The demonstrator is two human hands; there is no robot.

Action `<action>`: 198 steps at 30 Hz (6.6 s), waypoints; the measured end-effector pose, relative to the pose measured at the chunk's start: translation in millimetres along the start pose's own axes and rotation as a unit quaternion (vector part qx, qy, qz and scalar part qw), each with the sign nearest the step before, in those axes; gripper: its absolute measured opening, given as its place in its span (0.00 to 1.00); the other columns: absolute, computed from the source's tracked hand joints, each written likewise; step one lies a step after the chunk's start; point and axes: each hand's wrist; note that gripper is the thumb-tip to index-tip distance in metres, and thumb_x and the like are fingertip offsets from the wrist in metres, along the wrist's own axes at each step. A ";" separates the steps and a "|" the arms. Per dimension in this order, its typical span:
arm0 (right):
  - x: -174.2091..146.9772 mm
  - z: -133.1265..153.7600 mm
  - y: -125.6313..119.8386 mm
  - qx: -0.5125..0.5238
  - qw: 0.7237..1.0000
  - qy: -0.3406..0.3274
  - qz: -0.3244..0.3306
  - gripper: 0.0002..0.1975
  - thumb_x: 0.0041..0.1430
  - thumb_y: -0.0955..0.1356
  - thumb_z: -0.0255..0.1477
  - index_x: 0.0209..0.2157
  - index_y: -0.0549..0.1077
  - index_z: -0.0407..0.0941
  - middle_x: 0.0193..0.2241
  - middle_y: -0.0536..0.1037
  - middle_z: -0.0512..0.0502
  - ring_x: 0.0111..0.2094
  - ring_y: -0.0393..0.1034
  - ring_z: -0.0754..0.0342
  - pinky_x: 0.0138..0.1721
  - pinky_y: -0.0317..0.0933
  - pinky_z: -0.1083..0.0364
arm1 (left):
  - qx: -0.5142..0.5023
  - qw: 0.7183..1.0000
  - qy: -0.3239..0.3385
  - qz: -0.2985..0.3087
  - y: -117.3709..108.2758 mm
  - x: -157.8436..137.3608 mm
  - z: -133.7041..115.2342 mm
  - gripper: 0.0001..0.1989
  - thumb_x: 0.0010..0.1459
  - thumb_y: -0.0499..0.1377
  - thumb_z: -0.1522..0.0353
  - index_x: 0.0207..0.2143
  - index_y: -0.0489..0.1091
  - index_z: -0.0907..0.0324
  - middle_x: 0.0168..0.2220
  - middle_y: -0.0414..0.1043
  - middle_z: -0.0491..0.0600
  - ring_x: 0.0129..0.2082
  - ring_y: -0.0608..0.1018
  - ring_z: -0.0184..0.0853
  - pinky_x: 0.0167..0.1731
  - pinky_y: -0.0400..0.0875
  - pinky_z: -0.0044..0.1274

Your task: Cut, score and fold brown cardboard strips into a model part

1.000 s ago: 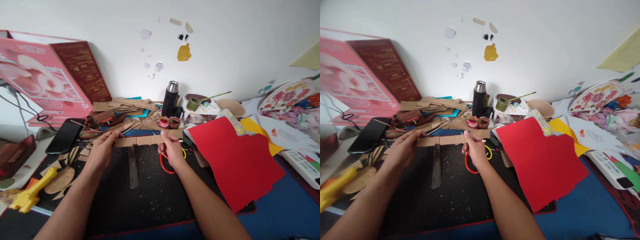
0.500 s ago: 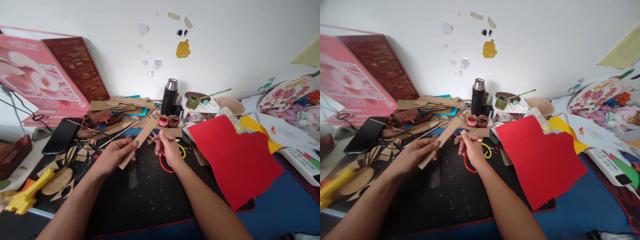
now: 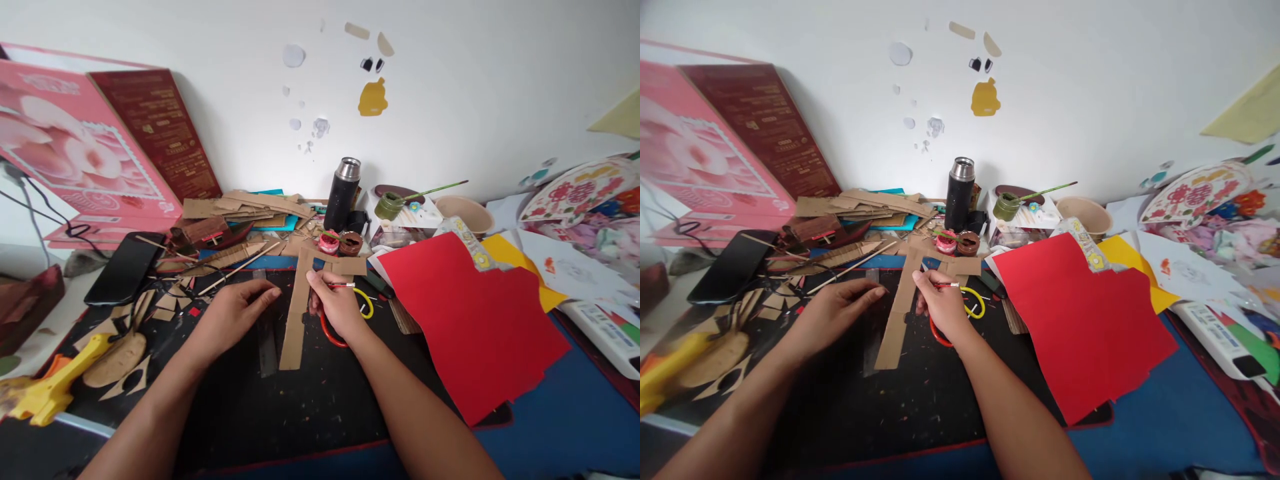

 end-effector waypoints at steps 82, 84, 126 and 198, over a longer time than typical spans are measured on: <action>-5.1 -12.4 8.9 -0.056 0.997 -0.053 -0.016 0.24 0.70 0.70 0.53 0.37 0.80 0.45 0.25 0.76 0.51 0.19 0.69 0.59 0.20 0.57 0.59 | 0.252 0.956 0.123 -0.086 35.8 9.3 38.3 0.33 0.67 0.65 0.60 0.71 0.64 0.60 0.69 0.71 0.64 0.71 0.69 0.57 0.69 0.64 0.50; -5.1 -12.4 8.8 -0.055 0.997 -0.055 -0.016 0.25 0.69 0.70 0.54 0.37 0.80 0.45 0.25 0.77 0.51 0.19 0.69 0.59 0.19 0.58 0.59 | 0.252 0.957 0.120 -0.076 36.8 10.1 41.8 0.35 0.66 0.65 0.60 0.71 0.64 0.59 0.69 0.71 0.63 0.72 0.68 0.57 0.70 0.63 0.50; -5.5 -9.7 9.9 -0.104 0.994 -0.044 -0.002 0.24 0.73 0.68 0.52 0.36 0.80 0.45 0.24 0.76 0.51 0.20 0.71 0.58 0.21 0.60 0.59 | 0.260 0.956 0.113 -0.071 36.8 2.8 36.8 0.27 0.63 0.68 0.60 0.60 0.71 0.61 0.66 0.72 0.65 0.68 0.71 0.59 0.68 0.66 0.50; -5.0 -11.1 9.8 -0.134 0.990 -0.045 0.001 0.23 0.73 0.68 0.52 0.37 0.81 0.46 0.25 0.77 0.51 0.21 0.72 0.57 0.25 0.64 0.57 | 0.244 0.961 0.111 -0.062 37.1 2.2 37.8 0.26 0.64 0.65 0.59 0.61 0.70 0.59 0.68 0.70 0.64 0.70 0.69 0.58 0.69 0.64 0.51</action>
Point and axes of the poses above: each hand's wrist, its own x-axis towards the middle knuckle, its own y-axis out of the palm, z = x × y
